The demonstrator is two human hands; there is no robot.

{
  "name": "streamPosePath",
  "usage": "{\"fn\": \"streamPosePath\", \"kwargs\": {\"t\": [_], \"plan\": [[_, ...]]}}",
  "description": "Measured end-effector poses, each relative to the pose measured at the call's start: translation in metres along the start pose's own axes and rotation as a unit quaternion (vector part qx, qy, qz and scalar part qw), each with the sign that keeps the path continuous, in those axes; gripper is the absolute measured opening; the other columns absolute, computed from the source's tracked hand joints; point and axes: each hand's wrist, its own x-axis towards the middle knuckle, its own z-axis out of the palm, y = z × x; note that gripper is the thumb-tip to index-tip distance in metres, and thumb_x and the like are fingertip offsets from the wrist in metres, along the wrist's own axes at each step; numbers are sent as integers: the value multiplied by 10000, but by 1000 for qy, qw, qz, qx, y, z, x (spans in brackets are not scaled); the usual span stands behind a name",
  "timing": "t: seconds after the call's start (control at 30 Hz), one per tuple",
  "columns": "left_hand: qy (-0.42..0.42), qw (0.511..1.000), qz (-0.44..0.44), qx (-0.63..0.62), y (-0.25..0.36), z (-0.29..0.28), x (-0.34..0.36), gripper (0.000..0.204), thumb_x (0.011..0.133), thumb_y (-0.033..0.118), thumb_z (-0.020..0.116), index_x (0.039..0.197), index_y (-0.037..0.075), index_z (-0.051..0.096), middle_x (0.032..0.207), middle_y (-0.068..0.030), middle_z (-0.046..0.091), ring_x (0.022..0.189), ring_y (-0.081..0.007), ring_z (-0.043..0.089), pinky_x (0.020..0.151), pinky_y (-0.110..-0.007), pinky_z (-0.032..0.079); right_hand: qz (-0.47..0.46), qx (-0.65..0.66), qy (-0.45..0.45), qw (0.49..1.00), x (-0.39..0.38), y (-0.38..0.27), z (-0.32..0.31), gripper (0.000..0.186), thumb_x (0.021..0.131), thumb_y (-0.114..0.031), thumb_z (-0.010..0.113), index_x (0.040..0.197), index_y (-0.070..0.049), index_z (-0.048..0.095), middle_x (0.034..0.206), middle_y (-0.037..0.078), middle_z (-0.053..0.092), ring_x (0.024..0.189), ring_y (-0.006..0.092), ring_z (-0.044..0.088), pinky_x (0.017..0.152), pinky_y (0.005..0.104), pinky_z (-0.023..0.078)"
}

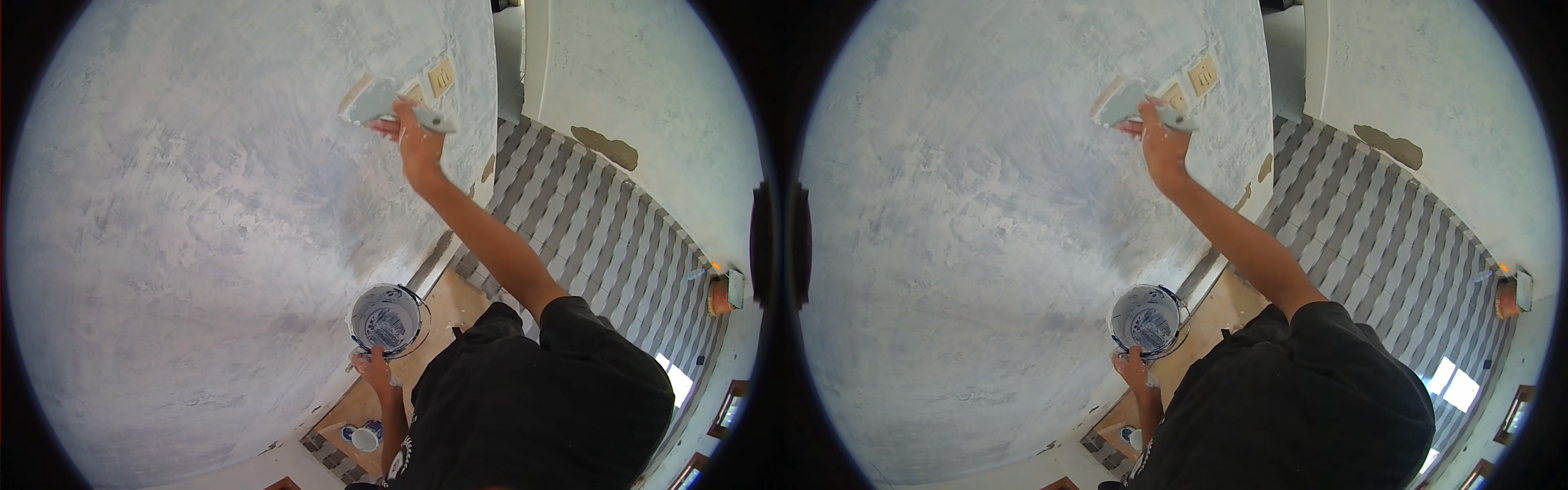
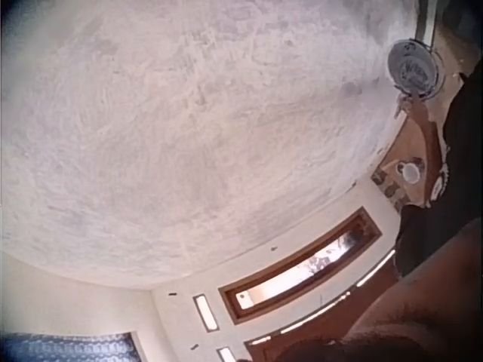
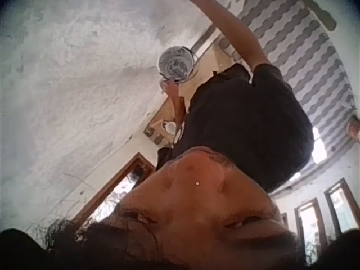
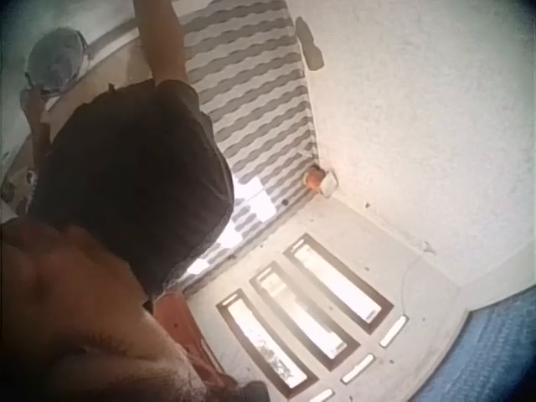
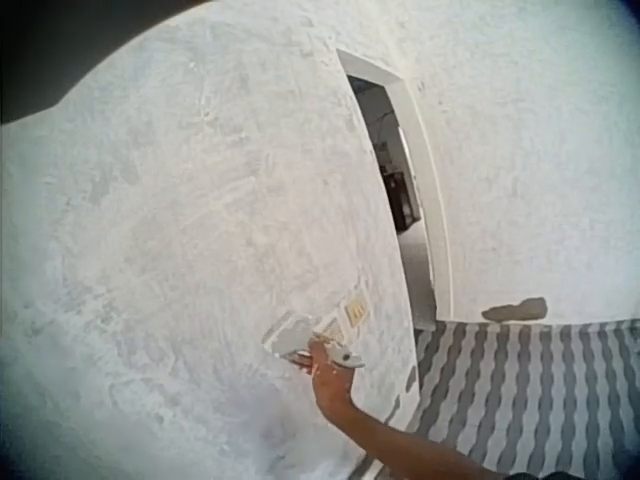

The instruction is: Applying plaster or putty to a wall using a scraper and a brush.

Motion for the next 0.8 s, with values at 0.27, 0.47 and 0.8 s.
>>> {"fn": "streamPosePath", "kwargs": {"t": [0.27,0.47,0.8], "plan": [[-24,996,-8,83,-13,-8,4,313,666,128,667,861,-34,483,865,-123,491,774,-240,465,733,-382,413,-3,-24,3,1000,1,-22,29,245,902,-152,573,1036,53,583,902,128,658,737,209,679,702,264,535],[-6,991,8,134,13,-11,-7,409,688,141,673,973,-71,471,965,-164,491,874,-276,443,830,-376,384,-3,13,-138,990,-13,-68,102,280,877,-168,630,1073,32,625,904,113,676,751,218,671,698,295,527],[39,997,25,-58,14,-4,-17,297,705,16,595,980,4,482,924,-50,501,871,-156,472,805,-275,385,24,-117,-180,976,-3,13,-43,314,922,-149,563,1160,56,558,975,130,647,800,225,676,755,348,573]]}}
